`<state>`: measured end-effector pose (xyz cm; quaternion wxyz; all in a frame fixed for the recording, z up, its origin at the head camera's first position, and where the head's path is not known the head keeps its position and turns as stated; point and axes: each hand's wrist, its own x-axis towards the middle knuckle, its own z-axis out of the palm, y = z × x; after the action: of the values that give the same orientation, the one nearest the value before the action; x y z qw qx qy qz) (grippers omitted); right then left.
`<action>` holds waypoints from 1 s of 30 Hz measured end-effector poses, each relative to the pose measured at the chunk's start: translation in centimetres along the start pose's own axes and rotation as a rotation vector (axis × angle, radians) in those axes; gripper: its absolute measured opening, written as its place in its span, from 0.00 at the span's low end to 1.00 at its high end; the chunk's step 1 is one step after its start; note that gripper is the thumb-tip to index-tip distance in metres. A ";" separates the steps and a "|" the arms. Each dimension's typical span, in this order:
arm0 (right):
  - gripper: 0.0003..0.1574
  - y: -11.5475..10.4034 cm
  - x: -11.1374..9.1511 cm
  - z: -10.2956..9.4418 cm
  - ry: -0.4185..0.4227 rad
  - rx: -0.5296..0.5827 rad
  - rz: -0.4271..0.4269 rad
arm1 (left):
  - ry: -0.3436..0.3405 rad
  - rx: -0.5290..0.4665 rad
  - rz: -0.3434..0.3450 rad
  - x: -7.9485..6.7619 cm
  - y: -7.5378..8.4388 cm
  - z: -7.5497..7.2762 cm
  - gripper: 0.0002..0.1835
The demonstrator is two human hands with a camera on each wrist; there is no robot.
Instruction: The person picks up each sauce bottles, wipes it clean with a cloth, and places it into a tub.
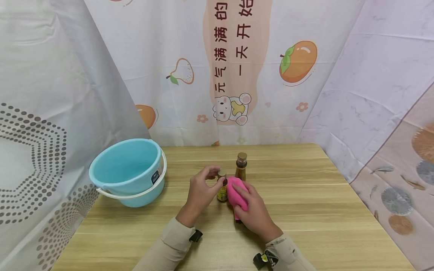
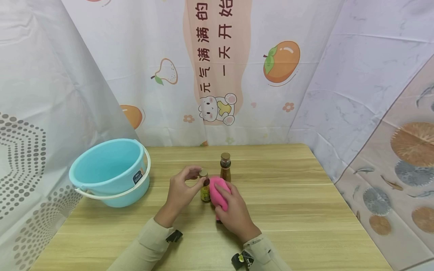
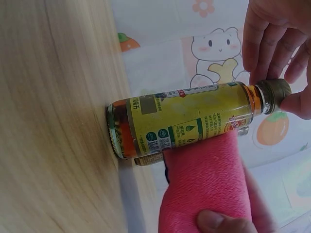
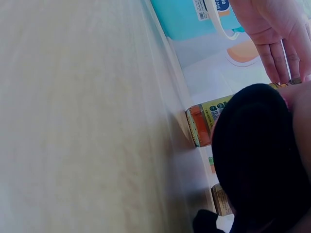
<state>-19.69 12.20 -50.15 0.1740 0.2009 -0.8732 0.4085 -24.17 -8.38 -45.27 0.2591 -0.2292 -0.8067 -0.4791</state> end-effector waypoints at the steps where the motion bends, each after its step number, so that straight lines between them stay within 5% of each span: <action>1: 0.45 0.0 0.0 0.0 -0.005 -0.009 0.008 | -0.002 -0.003 -0.004 0.0 0.0 0.0 0.14; 16: 0.45 0.0 -0.1 -0.1 -0.120 -0.035 0.123 | -0.002 0.017 0.003 -0.1 0.0 -0.1 0.15; 25: 0.45 0.1 -0.1 0.0 -0.166 -0.057 0.130 | 0.037 0.094 0.068 0.0 -0.1 0.1 0.19; 30: 0.66 0.3 -0.2 -0.4 -0.293 -0.067 0.122 | 0.029 0.099 0.054 0.1 -0.1 0.0 0.15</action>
<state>-19.61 12.73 -50.23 0.0263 0.1986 -0.9130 0.3553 -24.32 -8.36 -45.24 0.2947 -0.2309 -0.8191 -0.4346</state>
